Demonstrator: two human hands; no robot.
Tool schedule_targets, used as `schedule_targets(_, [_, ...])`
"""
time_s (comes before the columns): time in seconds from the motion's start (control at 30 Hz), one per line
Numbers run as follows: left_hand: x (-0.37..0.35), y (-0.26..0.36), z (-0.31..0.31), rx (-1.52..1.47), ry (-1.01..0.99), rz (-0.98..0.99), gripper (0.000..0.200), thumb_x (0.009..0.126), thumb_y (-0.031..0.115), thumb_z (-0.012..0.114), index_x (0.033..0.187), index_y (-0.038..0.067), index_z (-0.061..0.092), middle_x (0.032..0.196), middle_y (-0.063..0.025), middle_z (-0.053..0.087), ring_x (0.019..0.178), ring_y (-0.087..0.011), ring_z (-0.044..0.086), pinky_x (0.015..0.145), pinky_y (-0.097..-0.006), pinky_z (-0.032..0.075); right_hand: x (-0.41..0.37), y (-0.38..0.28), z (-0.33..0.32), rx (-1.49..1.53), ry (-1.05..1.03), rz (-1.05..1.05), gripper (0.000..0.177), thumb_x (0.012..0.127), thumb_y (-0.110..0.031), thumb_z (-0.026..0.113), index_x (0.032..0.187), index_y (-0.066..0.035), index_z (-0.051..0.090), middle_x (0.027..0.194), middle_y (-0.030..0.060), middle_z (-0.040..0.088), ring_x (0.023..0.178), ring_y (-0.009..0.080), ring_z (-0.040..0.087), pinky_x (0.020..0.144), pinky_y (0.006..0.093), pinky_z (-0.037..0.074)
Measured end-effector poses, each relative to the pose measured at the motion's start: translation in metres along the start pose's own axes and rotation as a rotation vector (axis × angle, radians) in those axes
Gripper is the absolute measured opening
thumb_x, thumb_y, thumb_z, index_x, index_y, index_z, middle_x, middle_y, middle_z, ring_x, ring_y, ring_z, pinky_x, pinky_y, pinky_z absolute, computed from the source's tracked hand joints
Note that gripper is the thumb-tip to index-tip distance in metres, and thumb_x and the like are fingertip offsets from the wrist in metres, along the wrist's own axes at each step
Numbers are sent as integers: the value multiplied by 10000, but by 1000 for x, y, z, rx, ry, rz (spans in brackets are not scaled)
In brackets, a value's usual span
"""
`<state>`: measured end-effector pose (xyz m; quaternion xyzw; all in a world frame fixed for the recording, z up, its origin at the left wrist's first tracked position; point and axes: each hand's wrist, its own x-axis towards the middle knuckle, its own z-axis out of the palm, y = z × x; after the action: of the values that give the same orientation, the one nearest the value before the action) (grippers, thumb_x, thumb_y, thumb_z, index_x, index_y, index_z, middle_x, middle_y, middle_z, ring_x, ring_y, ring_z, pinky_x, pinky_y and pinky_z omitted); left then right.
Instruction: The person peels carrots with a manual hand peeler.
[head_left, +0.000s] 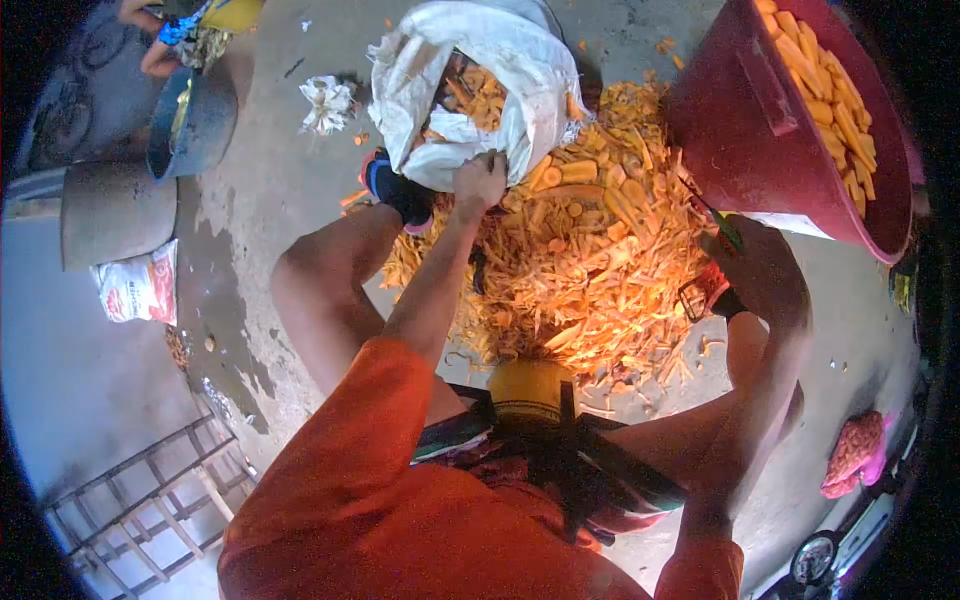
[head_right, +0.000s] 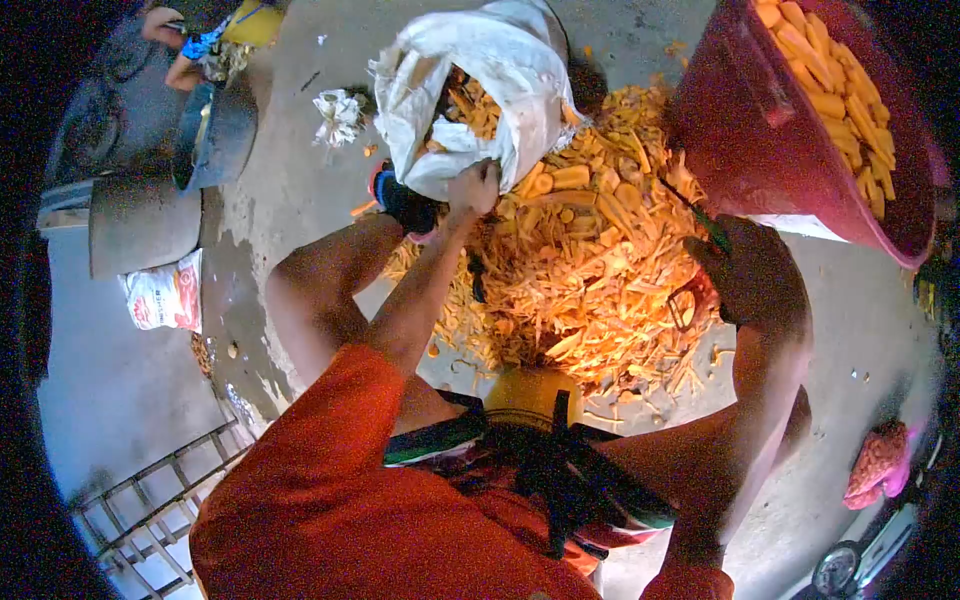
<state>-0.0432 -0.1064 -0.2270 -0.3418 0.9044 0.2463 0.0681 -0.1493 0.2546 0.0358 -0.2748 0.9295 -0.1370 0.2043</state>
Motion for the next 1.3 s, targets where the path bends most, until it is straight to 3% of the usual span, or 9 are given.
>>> schedule_targets(0.27, [88,30,-24,-575,165,-33,607,902,559,562,1138,9,665,991,-195,719,957,-342,687,816,-417,528,-3,-49,2,285,54,103,380,890,-307,623,1076,23,647,928,245,647,857,377,623,793,408,465])
schedule_targets(0.33, [52,106,-45,-1115,-280,-130,450,814,322,766,1128,19,655,972,-120,708,798,-193,696,668,-301,560,6,-55,-2,198,-4,105,373,895,-304,619,1083,17,644,958,251,648,902,400,621,805,427,468])
schedule_targets(0.43, [76,179,3,-592,-271,474,536,958,504,532,1312,101,549,1277,-137,603,1153,-206,583,900,-314,533,15,-52,-5,14,-101,106,360,905,-299,612,1096,4,638,1018,264,648,993,444,617,830,464,472])
schedule_targets(0.53, [91,236,49,-1422,88,739,502,1028,455,354,1333,89,514,1265,-133,611,1193,-290,551,1058,-414,420,13,-52,-3,21,-56,126,334,888,-292,645,1117,-50,669,1043,192,655,999,369,605,868,429,458])
schedule_targets(0.6, [86,216,20,-956,-118,473,462,974,413,476,1291,87,561,1275,-114,608,1207,-285,541,1080,-384,392,9,-61,-5,49,46,177,323,887,-284,652,1127,-70,678,1062,173,655,1003,350,602,880,420,458])
schedule_targets(0.7, [84,182,10,-80,379,346,526,837,436,676,1204,64,614,1211,-115,627,1162,-307,566,1045,-401,418,6,-47,-7,102,165,266,303,892,-276,649,1106,-64,681,1050,161,664,996,346,603,870,423,458])
schedule_targets(0.87, [52,110,-20,274,866,223,651,891,579,535,1201,8,577,1188,-260,586,1079,-372,590,978,-459,462,6,-35,-17,94,-68,142,283,889,-255,639,1069,-37,664,1012,166,672,995,344,610,850,431,459])
schedule_targets(0.97, [52,76,10,185,47,113,656,911,577,503,1194,-9,584,1036,-258,639,958,-379,650,839,-481,537,-3,-49,-15,-53,58,102,287,888,-252,634,1074,-35,659,983,172,673,976,346,614,855,431,459])
schedule_targets(1.3, [26,141,-188,-157,-7,78,395,952,376,565,890,3,679,657,-116,628,626,-240,638,732,-460,554,-12,-13,-13,332,112,-13,301,885,-271,670,1011,-2,617,923,198,648,832,364,627,742,406,477])
